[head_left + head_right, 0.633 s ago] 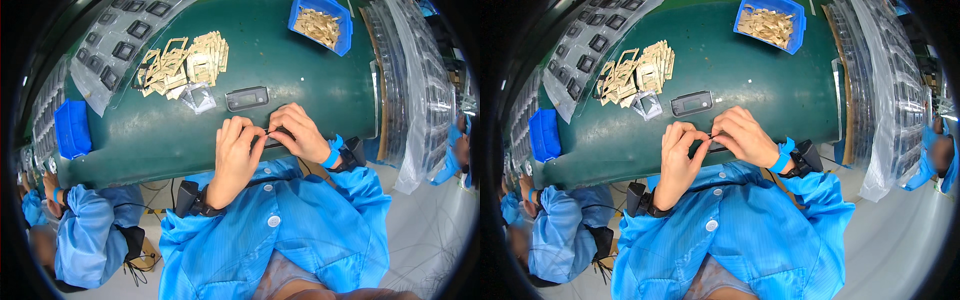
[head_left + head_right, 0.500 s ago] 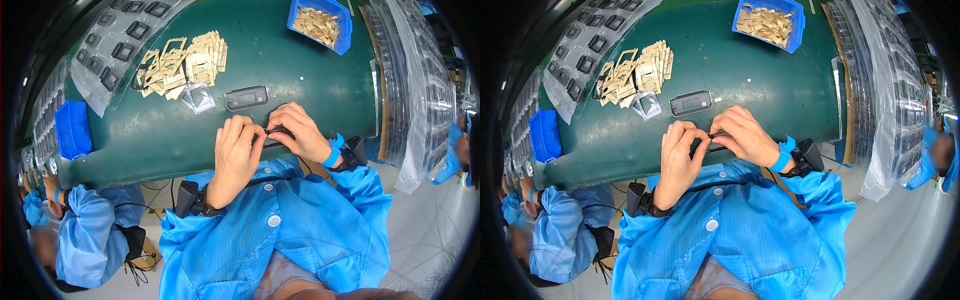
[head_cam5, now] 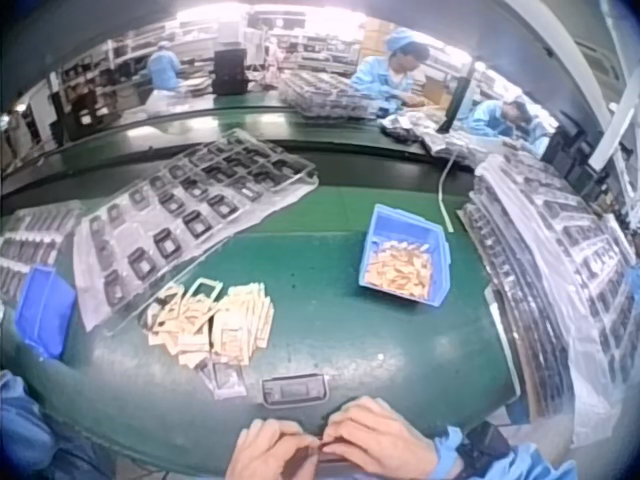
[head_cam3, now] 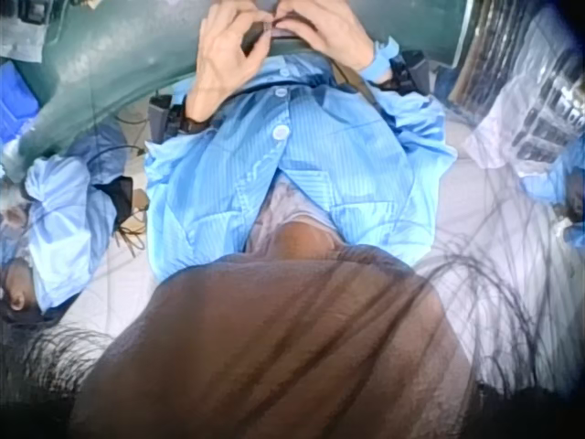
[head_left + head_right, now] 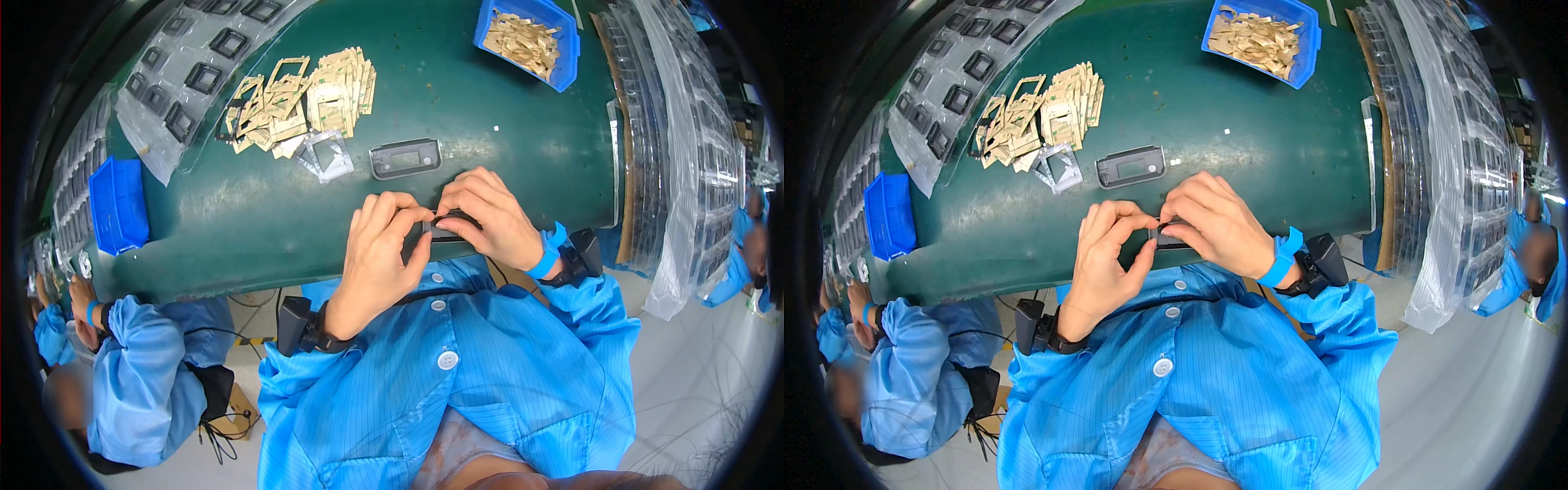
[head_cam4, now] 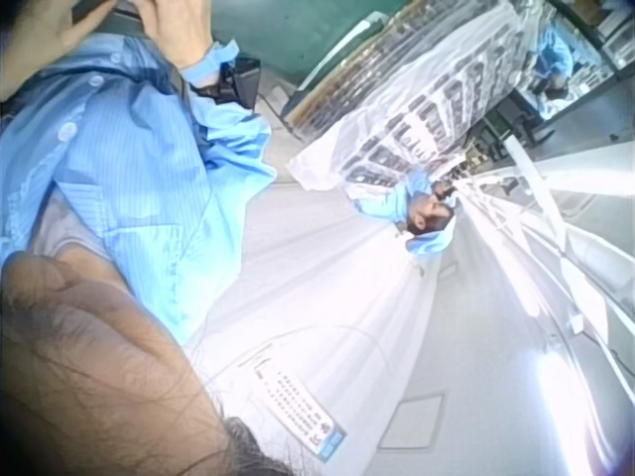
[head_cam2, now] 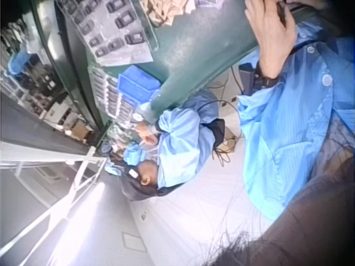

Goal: Assembling the housing and internal display components of a small electronic device at a factory workstation.

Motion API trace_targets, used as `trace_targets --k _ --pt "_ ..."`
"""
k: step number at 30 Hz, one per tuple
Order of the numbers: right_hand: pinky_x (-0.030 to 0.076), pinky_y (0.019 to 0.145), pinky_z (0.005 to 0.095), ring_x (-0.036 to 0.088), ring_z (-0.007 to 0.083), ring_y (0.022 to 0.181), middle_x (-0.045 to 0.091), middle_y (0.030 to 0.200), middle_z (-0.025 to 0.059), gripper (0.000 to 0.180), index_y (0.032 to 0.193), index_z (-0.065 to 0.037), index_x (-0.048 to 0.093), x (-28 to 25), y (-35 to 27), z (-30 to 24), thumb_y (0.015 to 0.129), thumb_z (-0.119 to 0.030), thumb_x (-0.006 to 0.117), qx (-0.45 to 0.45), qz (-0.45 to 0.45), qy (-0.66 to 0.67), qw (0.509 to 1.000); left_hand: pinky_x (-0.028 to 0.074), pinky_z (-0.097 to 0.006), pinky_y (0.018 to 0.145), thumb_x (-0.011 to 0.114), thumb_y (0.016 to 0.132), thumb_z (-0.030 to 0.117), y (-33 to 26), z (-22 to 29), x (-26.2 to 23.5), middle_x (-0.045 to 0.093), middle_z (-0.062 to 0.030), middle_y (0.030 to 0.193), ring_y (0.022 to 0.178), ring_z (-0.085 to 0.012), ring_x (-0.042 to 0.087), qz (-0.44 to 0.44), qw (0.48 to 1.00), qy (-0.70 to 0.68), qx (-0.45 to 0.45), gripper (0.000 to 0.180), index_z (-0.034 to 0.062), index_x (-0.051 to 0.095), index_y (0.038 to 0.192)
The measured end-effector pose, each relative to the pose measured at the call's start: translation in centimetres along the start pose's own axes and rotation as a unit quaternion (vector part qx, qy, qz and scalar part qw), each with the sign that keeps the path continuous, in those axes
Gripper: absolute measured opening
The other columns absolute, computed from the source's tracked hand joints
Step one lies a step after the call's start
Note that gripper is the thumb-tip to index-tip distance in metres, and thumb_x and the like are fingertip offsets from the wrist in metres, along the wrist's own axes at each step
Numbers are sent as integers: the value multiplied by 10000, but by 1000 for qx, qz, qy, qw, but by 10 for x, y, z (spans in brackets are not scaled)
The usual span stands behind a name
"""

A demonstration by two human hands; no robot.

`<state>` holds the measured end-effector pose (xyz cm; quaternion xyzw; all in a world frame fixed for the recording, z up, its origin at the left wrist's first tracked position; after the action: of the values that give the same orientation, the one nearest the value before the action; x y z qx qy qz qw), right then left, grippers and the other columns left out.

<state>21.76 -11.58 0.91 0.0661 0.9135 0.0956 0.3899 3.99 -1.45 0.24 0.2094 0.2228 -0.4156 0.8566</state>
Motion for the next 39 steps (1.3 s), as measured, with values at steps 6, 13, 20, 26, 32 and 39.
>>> trace_targets --k 6,13,20,26,32,39 --pt "467 814 391 589 278 926 634 928 49 182 908 -75 663 2 1 -5 773 -91 784 21 21 -15 999 439 -370 859 791 713 24 -1 -4 -6 626 -60 1077 965 -279 557 -37 999 -28 26 359 66 703 1058" --pt "488 809 383 610 281 912 651 908 63 212 891 -48 682 2 1 -4 732 -56 821 29 23 2 999 452 -382 860 842 685 62 -3 -8 -4 646 -63 1091 991 -285 576 -31 999 -20 36 400 70 705 1061" --pt "475 813 391 591 287 924 643 923 60 171 908 -60 676 3 1 -4 776 -79 782 26 27 4 999 448 -384 882 853 684 70 -4 -12 -4 682 -52 1122 1033 -275 594 -23 998 -37 48 493 92 674 1143" --pt "486 822 403 597 296 925 654 943 78 222 962 -52 682 5 -3 -5 772 -77 795 40 49 20 998 444 -382 886 843 711 80 -1 -10 -7 689 -38 1108 1035 -272 587 -56 998 -26 9 515 111 664 1193" --pt "519 783 392 633 299 910 680 987 113 255 1014 -26 686 -11 -17 -5 781 -30 791 98 104 62 988 447 -371 894 844 709 80 -3 -12 -4 709 -35 1138 1008 -263 575 -57 998 -14 8 478 84 667 1152" --pt "527 791 383 649 295 917 682 987 110 226 987 -29 703 -12 -41 -6 776 -14 782 102 145 -10 984 457 -370 897 854 682 77 -4 -14 -3 736 -24 1156 984 -249 575 -40 998 -10 48 444 71 668 1084"
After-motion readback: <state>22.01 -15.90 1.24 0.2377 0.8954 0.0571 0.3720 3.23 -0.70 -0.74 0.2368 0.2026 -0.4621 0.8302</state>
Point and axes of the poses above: each hand's wrist, its own y-axis towards the middle knuckle, its own x-axis out of the palm, z = x × y, the point moved 1 cm from there along y, towards the middle knuckle
